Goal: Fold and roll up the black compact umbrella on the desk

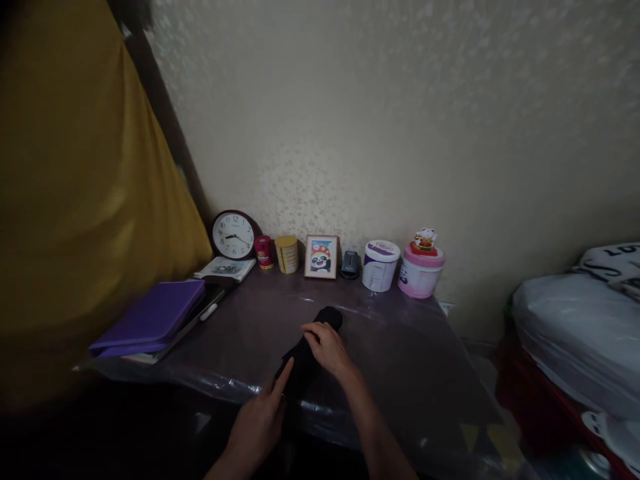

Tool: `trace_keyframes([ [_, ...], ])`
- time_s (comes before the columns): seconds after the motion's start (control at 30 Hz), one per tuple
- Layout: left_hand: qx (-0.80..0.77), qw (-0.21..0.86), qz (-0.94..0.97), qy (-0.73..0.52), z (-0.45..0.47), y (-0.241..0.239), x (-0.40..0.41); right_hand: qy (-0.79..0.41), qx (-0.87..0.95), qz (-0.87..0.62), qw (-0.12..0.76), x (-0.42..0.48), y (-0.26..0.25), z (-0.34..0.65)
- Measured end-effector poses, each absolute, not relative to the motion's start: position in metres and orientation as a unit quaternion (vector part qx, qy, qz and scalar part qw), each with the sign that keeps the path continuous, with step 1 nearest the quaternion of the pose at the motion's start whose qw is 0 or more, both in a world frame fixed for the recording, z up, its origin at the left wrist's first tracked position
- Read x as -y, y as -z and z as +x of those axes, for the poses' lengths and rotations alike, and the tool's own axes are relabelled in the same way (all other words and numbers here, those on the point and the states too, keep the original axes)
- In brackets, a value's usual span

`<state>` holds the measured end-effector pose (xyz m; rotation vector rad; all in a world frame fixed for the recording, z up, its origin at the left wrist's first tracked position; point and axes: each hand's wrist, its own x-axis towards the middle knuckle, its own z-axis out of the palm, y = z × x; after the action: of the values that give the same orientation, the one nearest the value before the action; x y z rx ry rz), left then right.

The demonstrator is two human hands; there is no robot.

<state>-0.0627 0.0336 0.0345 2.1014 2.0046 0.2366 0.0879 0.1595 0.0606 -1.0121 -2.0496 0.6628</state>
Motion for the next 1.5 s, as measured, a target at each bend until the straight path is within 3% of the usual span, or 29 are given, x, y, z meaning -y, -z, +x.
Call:
trace_keyframes([
  [0.13, -0.69, 0.098, 0.713, -0.082, -0.062, -0.039, -0.035, -0.255, 0.829, -0.37, 0.333, -0.162, -0.065, 0.086],
  [0.47, -0.674, 0.183, 0.705, -0.122, -0.061, -0.033, -0.034, -0.357, 0.778, -0.352, 0.379, -0.166, -0.05, 0.089],
  [0.77, -0.665, 0.263, 0.665, -0.214, -0.065, -0.02, -0.034, -0.371, 0.66, -0.478, 0.445, -0.144, -0.051, 0.144],
  [0.93, -0.633, 0.371, 0.604, -0.311, -0.069, -0.019, -0.036, -0.357, 0.608, -0.532, 0.469, -0.131, -0.035, 0.17],
  [1.1, -0.568, 0.6, 0.414, -0.382, -0.075, -0.021, -0.045, -0.368, 0.573, -0.553, 0.48, -0.122, -0.015, 0.177],
  [1.17, -0.554, 0.634, 0.378, -0.386, -0.081, -0.02, -0.05, -0.37, 0.567, -0.554, 0.484, -0.12, -0.01, 0.177],
  [1.33, -0.611, 0.568, 0.399, -0.38, -0.102, -0.023, -0.053, -0.368, 0.553, -0.557, 0.498, -0.12, -0.002, 0.178],
  [1.5, -0.746, 0.207, 0.605, -0.185, -0.093, -0.043, -0.041, -0.378, 0.549, -0.549, 0.503, -0.121, 0.008, 0.179],
])
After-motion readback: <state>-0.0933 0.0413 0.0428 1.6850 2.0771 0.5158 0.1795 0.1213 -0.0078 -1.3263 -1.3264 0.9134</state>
